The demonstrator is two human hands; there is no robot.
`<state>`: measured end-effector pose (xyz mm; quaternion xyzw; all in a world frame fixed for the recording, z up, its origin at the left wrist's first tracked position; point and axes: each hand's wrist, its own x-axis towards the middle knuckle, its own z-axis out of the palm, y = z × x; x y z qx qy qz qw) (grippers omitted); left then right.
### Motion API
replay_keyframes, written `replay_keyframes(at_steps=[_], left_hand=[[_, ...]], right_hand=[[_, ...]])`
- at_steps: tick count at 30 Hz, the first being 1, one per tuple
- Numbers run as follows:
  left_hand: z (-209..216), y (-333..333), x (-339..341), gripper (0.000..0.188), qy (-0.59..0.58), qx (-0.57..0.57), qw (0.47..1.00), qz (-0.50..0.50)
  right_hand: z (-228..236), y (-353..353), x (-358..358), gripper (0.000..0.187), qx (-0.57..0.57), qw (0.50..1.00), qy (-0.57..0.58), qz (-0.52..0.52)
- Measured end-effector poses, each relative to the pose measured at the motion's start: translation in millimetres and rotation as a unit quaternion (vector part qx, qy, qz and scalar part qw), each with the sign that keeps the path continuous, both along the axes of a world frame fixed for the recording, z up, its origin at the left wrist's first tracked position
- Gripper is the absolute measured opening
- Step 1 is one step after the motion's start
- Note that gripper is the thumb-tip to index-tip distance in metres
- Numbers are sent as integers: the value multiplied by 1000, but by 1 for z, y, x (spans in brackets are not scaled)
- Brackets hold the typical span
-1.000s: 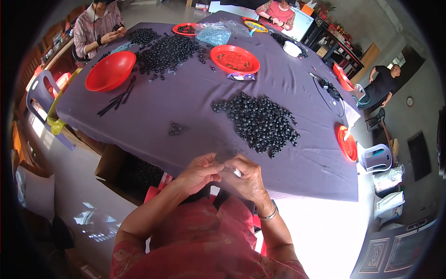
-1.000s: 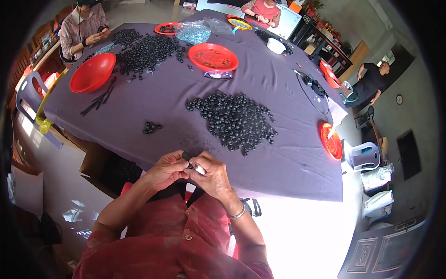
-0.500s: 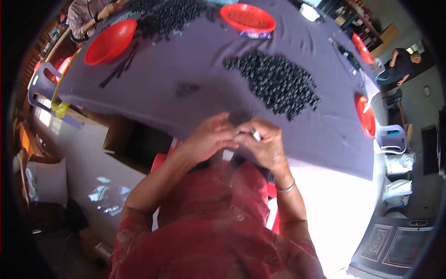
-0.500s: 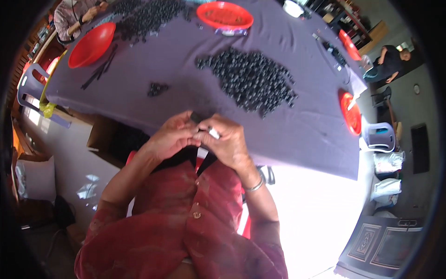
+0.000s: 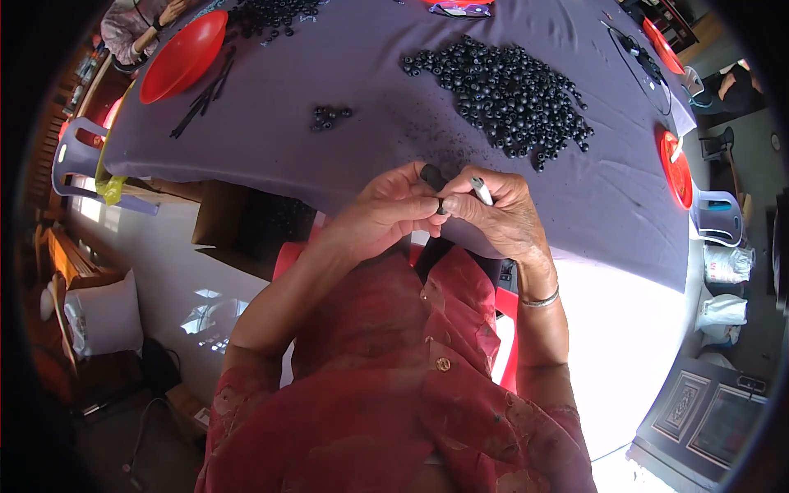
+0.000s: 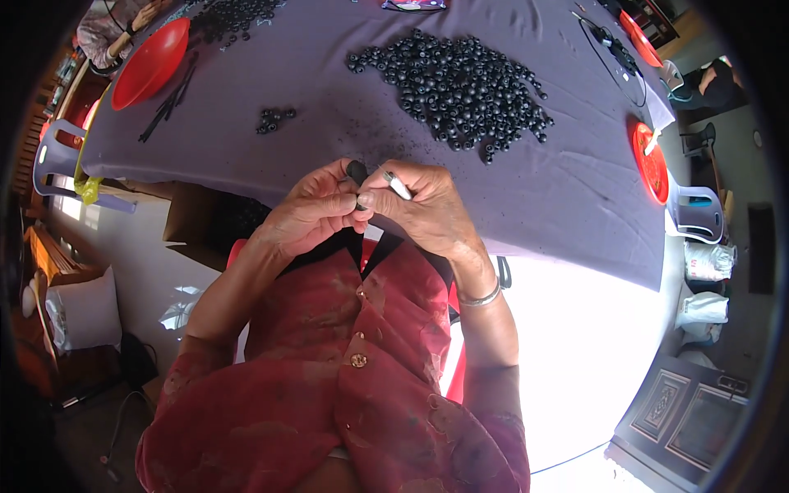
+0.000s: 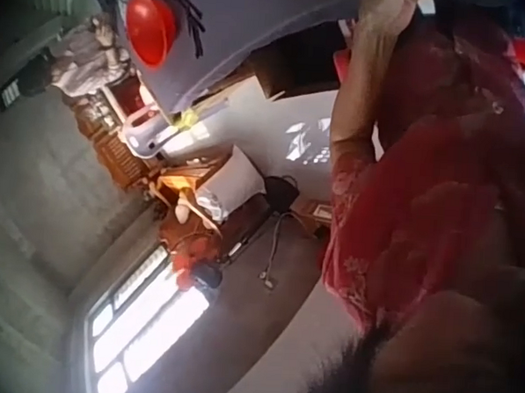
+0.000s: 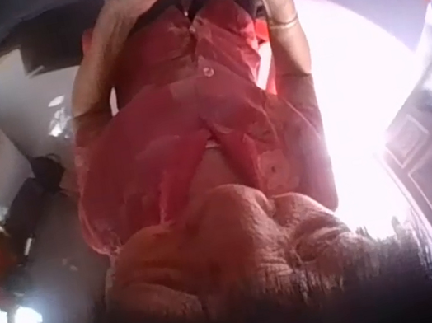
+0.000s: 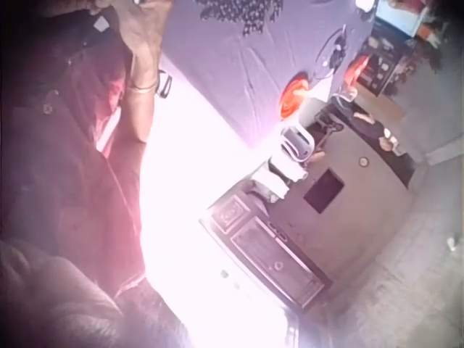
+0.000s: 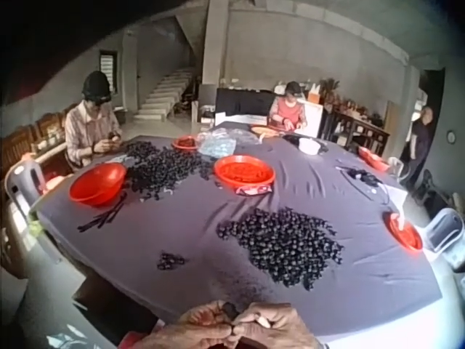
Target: Manually inspecting and sorting small black plastic beads on a table.
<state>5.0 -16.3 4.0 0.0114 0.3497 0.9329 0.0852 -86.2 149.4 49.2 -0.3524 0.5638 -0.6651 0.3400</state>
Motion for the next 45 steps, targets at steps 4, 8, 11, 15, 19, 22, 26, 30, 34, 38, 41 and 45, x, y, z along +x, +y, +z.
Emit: replay_keyframes(at_steps=[4,8,11,15,19,22,26,30,34,38,41,45], left_hand=[[1,1,-1,26,13,8,1000,2],[4,-2,0,18,45,17,998,29],[5,-4,0,19,63,28,997,38],[6,-7,0,18,76,31,995,54],[10,-4,0,17,82,31,993,78],[6,-6,0,17,75,13,995,62],[9,-3,-1,18,85,21,994,63],[6,-3,-1,18,76,29,995,63],[0,-7,-1,19,80,27,995,61],[8,-6,0,20,59,2,997,56],[4,5,3,23,44,-12,999,17],[-3,3,0,24,39,33,999,6]], right_hand=[[-7,0,-2,13,25,998,37,-54],[-2,3,1,21,98,946,266,-156],[2,7,2,27,60,937,319,-132],[5,4,7,29,42,891,436,-121],[7,1,13,30,72,834,526,-149],[9,0,13,31,77,816,550,-161],[8,1,12,29,80,824,538,-162],[8,0,12,28,85,832,524,-158],[6,0,12,27,83,844,509,-148],[-3,-1,8,23,73,876,458,-133],[-12,-1,-7,22,67,879,408,-239],[-10,14,-15,25,59,963,182,-188]])
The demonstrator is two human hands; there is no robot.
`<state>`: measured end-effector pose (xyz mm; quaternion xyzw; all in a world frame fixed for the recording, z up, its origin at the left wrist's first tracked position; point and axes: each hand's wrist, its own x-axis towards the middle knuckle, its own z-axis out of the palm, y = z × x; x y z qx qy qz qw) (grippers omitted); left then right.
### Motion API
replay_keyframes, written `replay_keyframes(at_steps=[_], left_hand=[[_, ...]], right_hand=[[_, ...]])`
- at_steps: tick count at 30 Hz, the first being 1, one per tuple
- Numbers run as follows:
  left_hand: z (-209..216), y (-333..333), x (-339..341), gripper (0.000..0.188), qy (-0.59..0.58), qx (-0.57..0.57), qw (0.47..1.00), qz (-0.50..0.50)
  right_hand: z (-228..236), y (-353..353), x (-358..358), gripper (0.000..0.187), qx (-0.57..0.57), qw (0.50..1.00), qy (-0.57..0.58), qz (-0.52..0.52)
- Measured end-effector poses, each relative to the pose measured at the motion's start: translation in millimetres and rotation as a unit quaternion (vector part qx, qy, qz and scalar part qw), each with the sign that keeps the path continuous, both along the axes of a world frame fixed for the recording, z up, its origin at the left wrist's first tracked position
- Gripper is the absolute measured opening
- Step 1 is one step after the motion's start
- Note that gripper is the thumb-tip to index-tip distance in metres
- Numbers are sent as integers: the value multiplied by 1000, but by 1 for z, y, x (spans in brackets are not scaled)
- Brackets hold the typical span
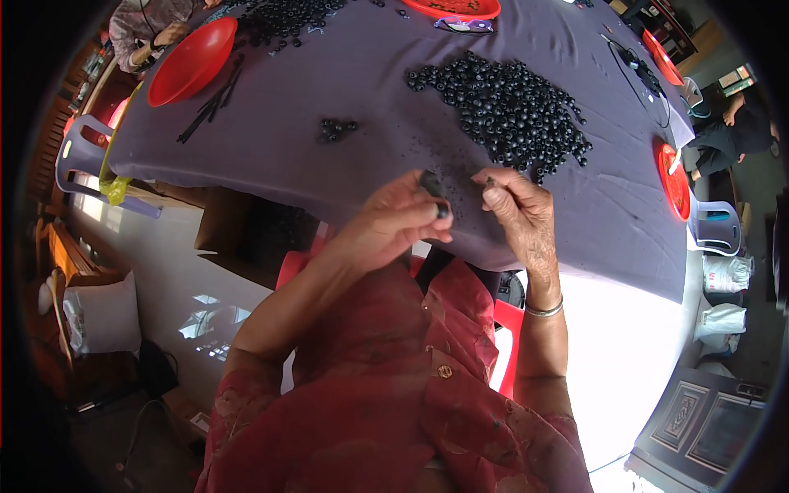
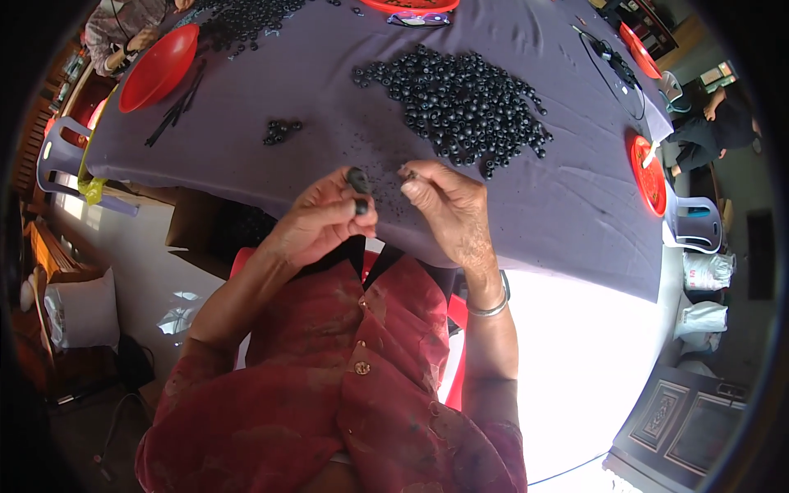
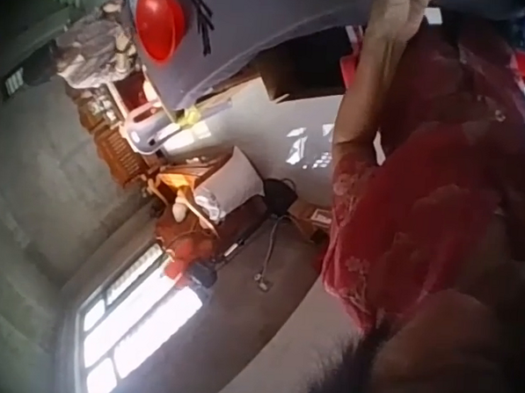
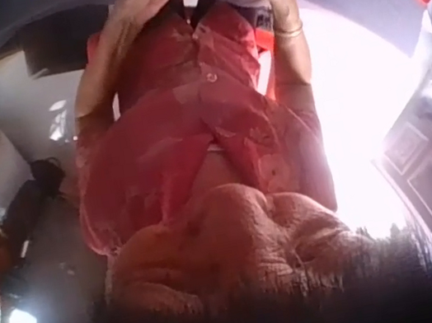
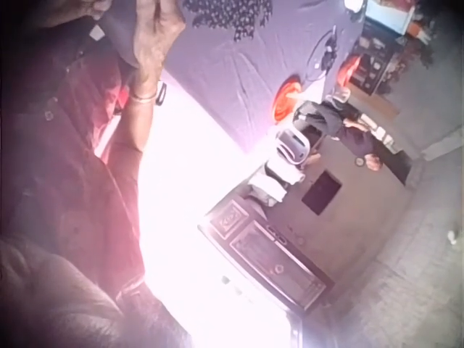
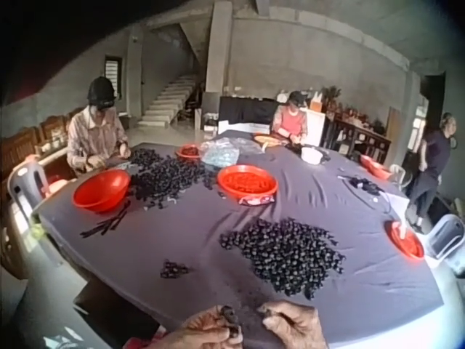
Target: Manually inspecting and sorting small black plastic beads on a table.
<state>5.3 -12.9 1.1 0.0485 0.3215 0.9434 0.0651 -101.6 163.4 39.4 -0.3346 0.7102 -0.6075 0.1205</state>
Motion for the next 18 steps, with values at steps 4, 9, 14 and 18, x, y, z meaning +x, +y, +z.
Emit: replay_keyframes(at_steps=[4,9,14,18], left_hand=[[-1,1,-4,21,-1,11,1000,22],[-2,-10,-1,20,-24,-15,1000,10],[17,-25,2,22,-82,-141,986,18],[1,-62,-4,13,-101,-482,844,213]], right_hand=[[10,-9,12,29,39,990,125,56],[4,-26,35,14,11,989,132,65],[-3,-21,25,10,125,984,127,-28],[-8,7,-17,14,283,902,298,-134]])
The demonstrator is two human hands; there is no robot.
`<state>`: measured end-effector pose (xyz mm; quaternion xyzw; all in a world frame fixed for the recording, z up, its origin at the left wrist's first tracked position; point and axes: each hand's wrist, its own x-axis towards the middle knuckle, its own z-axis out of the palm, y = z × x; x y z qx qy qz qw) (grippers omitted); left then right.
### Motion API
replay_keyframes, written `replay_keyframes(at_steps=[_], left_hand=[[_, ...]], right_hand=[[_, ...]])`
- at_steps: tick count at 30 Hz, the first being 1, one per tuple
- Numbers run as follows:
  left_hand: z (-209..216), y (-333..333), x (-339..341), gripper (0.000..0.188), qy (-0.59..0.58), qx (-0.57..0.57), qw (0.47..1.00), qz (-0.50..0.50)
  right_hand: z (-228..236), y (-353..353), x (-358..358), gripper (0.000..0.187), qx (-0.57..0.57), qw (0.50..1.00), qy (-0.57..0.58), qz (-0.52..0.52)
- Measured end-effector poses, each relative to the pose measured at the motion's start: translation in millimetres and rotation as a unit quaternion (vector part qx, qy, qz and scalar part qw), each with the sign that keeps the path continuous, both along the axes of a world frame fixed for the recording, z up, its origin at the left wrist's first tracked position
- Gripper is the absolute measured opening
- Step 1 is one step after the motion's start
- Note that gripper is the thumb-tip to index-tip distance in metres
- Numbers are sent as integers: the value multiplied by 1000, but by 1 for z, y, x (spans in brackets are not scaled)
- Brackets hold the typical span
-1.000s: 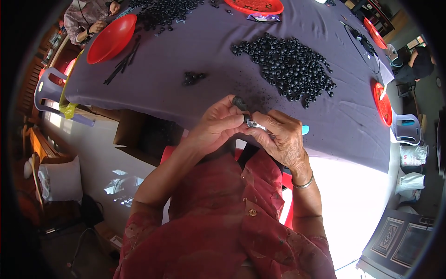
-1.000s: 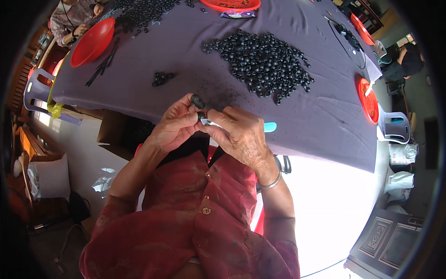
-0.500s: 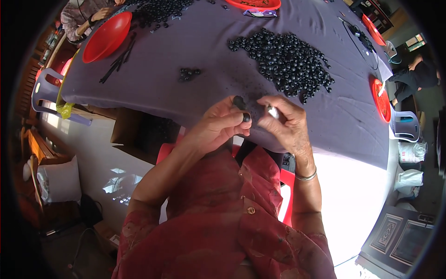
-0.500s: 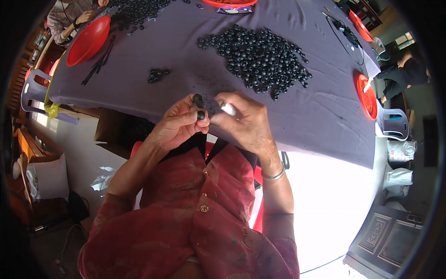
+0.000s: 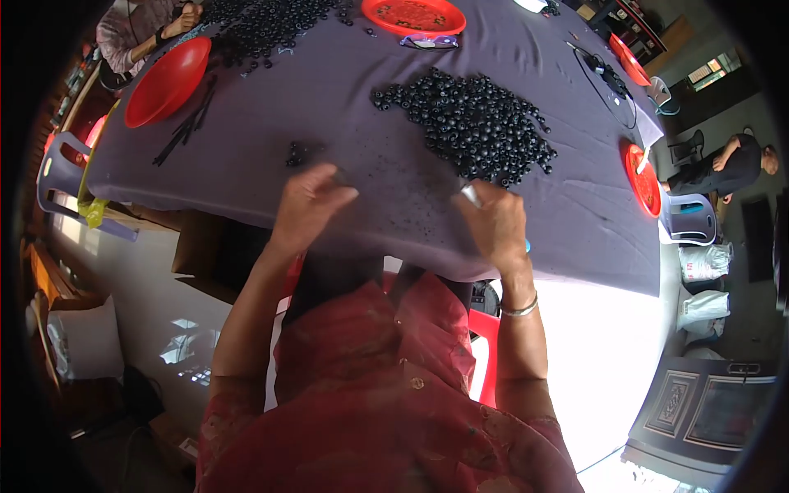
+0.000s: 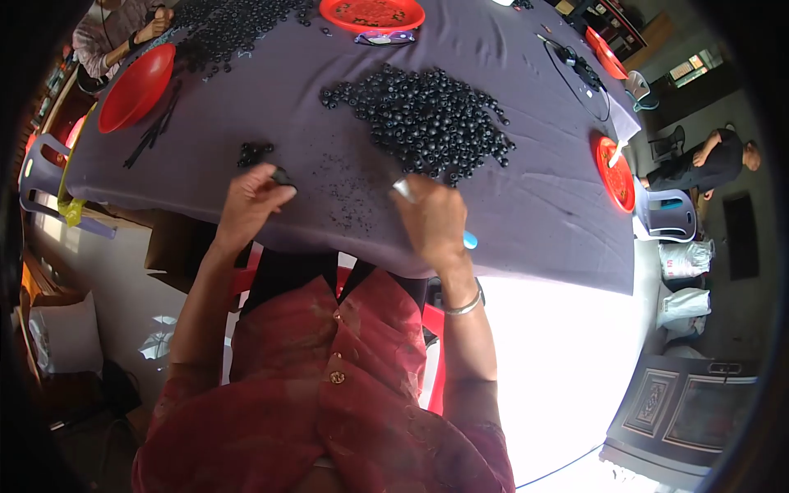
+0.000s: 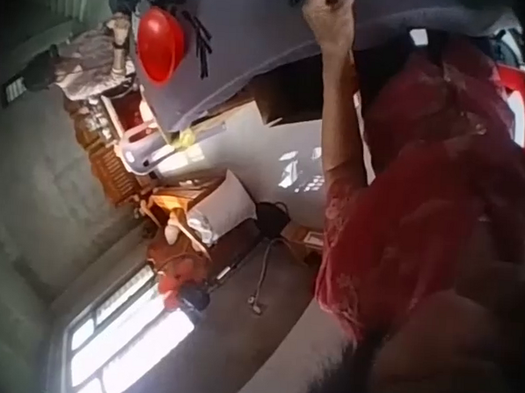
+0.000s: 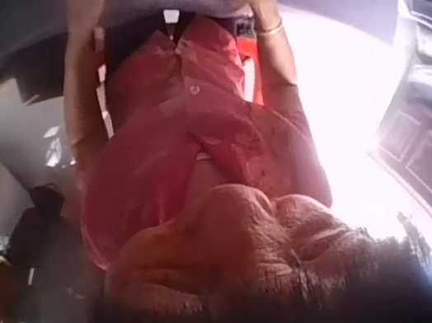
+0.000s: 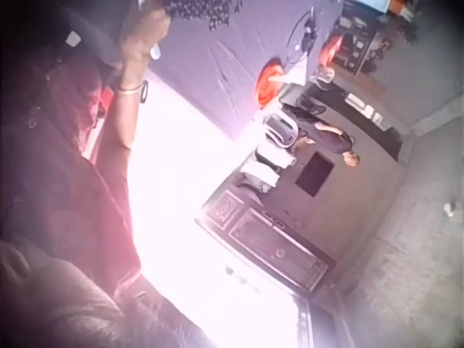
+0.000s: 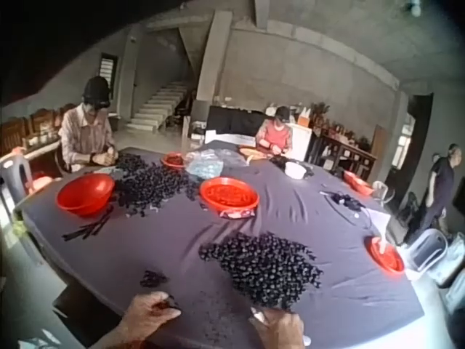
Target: Manually inspecting and sorting small black plastic beads on a table.
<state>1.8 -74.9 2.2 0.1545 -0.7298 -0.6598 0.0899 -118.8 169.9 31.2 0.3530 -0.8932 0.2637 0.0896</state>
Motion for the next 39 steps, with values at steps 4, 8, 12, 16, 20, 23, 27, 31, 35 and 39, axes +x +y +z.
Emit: replay_keyframes(at_steps=[4,8,12,16,20,23,27,31,35,39], left_hand=[[-26,-29,-5,16,92,-324,917,214],[-22,-36,-8,24,51,-370,893,250],[-30,-39,-9,21,73,-348,890,284],[-14,-11,-9,15,201,-209,921,259],[6,39,-4,13,97,149,984,8],[8,56,-1,21,71,249,966,-24],[12,58,3,22,95,299,946,-88],[3,57,2,20,84,349,927,-105],[11,59,3,22,105,400,902,-123],[3,55,2,23,108,409,892,-158]], right_hand=[[-14,0,-34,17,-11,999,-4,-44],[-16,-7,-46,14,-1,1000,17,-14],[-15,-9,-54,14,48,999,10,-20],[-17,-12,-50,20,4,1000,2,0],[15,-31,4,20,-119,989,-21,88],[18,-41,30,22,-150,980,-31,128],[21,-39,42,27,-164,972,-31,164],[14,-38,38,27,-208,954,-73,203],[9,-35,34,26,-259,922,-180,225],[5,-34,32,24,-265,917,-166,248]])
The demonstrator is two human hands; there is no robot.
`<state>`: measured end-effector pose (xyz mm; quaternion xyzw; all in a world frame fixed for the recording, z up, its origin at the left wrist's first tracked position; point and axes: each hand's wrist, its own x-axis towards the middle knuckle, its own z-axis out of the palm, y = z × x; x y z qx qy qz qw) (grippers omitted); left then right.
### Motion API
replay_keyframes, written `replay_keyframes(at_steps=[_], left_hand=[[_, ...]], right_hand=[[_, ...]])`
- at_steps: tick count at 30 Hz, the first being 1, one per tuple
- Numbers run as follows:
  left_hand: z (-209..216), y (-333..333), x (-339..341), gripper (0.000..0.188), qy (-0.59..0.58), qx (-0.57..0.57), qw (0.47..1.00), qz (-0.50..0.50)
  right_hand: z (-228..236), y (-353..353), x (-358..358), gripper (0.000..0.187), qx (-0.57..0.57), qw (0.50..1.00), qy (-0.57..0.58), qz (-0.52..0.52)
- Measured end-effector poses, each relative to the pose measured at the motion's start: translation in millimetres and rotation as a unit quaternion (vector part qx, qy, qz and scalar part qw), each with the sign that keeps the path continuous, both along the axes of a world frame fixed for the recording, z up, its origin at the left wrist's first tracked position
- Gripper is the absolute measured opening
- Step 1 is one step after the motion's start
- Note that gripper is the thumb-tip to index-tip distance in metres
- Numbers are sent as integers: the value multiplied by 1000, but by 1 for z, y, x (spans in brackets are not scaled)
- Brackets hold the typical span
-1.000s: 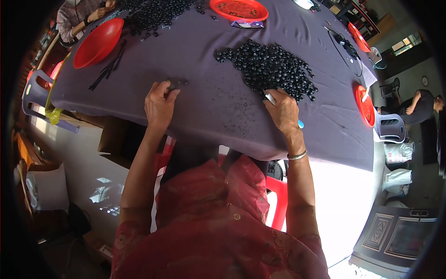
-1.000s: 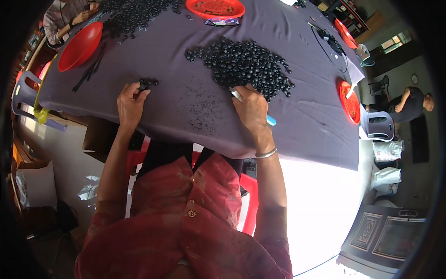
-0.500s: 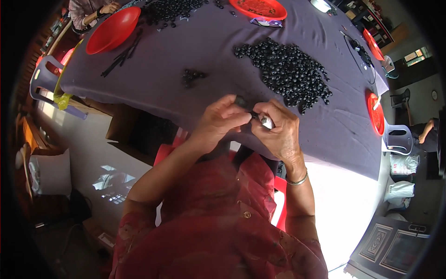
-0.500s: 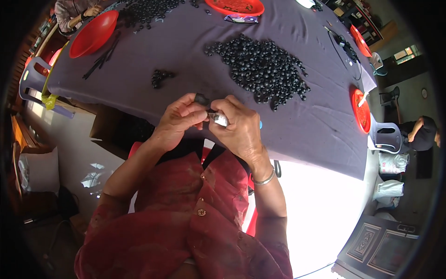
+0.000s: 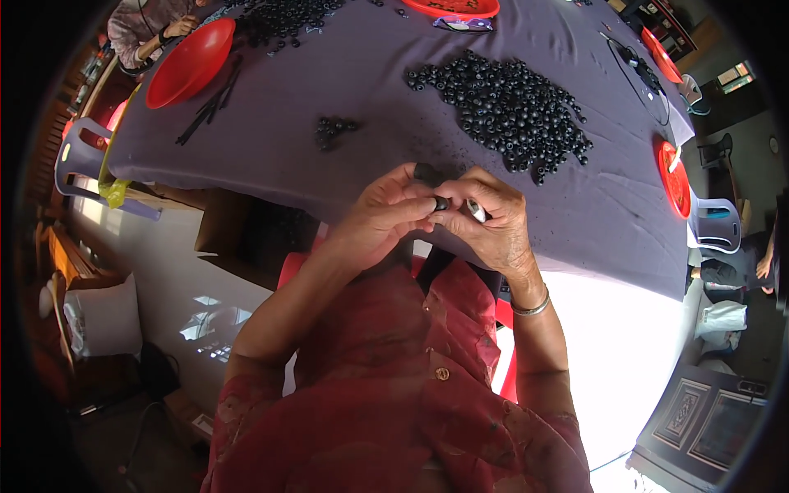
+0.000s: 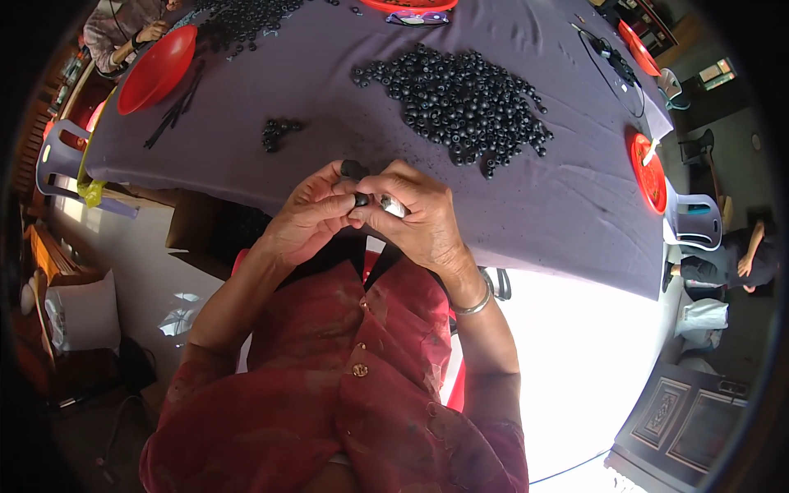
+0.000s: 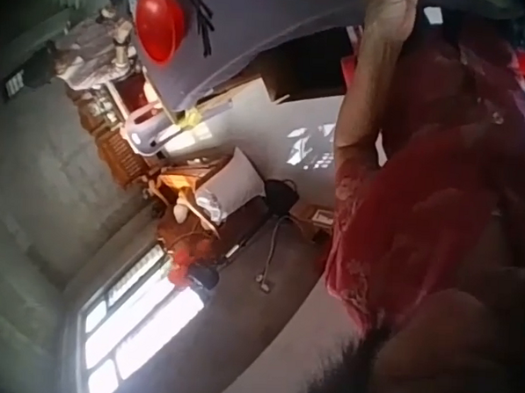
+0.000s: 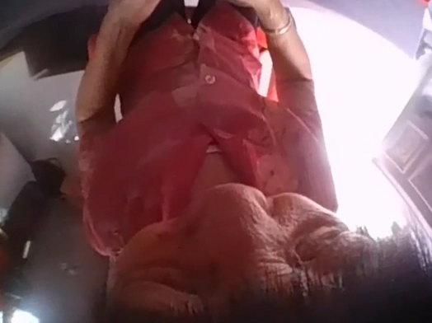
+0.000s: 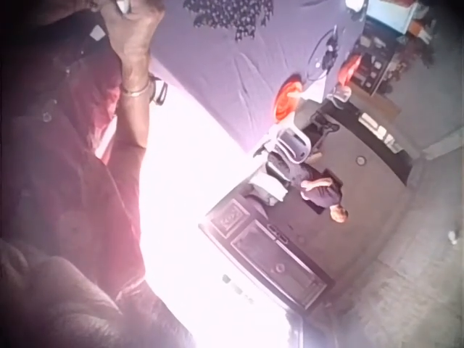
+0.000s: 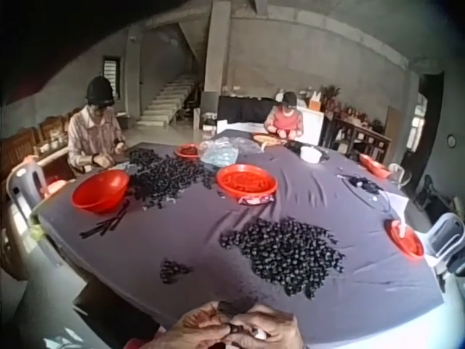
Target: Manually inspecting and sorting small black plastic beads on a table.
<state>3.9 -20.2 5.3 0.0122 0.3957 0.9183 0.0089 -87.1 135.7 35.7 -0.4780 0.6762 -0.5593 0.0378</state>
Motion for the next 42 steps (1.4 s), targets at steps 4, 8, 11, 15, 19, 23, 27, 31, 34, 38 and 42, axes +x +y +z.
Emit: replay_keyframes(at_steps=[4,8,11,15,19,23,27,31,34,38,42], left_hand=[[0,-1,1,20,-22,-16,1000,-4],[0,3,3,17,-3,14,1000,-3],[-3,4,2,21,13,93,995,-44],[-1,4,1,19,5,86,996,-38],[0,3,1,21,1,97,994,-46],[1,3,0,19,16,135,989,-52],[1,1,0,17,17,150,988,-17],[2,2,2,13,26,139,990,26],[3,1,1,13,23,129,991,34],[2,1,1,13,37,125,991,27],[2,3,1,13,27,125,991,27]], right_hand=[[-1,1,1,23,-6,1000,-9,2],[4,0,3,20,1,999,-32,17],[11,1,7,14,-15,993,-107,57],[9,0,7,5,-53,962,-241,114],[10,-1,9,5,-32,951,-293,92],[15,7,1,13,15,988,-153,-12],[20,12,5,23,63,996,-42,-50],[16,3,11,19,76,993,80,-46],[19,2,12,21,92,983,154,-47],[22,3,12,21,109,977,171,-60],[19,3,10,21,95,982,153,-54]])
